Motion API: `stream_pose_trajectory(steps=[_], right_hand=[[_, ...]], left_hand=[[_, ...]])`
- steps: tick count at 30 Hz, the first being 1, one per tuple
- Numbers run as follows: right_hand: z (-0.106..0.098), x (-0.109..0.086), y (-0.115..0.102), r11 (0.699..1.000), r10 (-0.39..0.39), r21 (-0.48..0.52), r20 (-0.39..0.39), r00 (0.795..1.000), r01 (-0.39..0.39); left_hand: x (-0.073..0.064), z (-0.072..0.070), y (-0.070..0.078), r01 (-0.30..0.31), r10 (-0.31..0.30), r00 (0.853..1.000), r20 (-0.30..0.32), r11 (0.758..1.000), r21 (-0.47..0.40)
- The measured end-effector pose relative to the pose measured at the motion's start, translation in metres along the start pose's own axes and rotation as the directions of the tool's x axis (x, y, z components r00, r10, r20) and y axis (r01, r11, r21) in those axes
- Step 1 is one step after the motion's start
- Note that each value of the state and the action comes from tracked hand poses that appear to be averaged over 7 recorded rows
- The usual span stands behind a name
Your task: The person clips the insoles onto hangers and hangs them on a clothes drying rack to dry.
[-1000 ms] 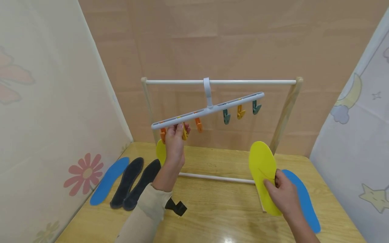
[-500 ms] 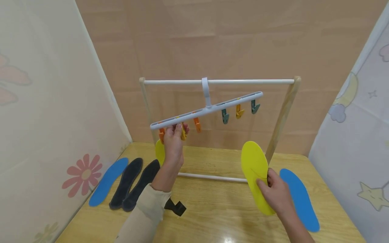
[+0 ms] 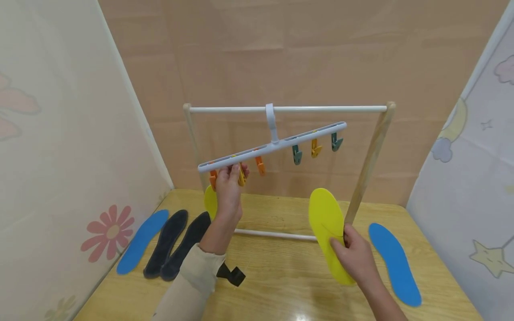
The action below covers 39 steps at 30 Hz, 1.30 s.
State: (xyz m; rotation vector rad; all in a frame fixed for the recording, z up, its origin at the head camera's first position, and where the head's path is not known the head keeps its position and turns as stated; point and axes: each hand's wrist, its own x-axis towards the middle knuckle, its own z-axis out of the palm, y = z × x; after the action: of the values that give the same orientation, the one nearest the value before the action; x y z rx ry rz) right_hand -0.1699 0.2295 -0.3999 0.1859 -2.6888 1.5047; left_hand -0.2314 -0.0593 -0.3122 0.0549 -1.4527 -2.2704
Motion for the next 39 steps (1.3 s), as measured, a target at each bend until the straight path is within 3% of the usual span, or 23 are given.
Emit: stream_pose_trajectory(steps=[14, 22, 39], right_hand=[[0.015, 0.003, -0.005, 0.996, -0.054, 0.078, 0.008, 0.999, 0.053], [0.021, 0.008, -0.007, 0.994, -0.027, 0.111, 0.031, 0.999, 0.023], [0.033, 0.012, -0.013, 0.981, -0.092, 0.177, 0.063, 0.994, 0.079]], left_hand=[[0.001, -0.001, -0.001, 0.007, -0.007, 1.000, -0.003, 1.000, 0.020], [0.001, 0.000, -0.001, 0.007, -0.007, 1.000, -0.004, 1.000, 0.018], [0.001, 0.000, 0.000, 0.024, -0.024, 1.000, -0.008, 1.000, 0.020]])
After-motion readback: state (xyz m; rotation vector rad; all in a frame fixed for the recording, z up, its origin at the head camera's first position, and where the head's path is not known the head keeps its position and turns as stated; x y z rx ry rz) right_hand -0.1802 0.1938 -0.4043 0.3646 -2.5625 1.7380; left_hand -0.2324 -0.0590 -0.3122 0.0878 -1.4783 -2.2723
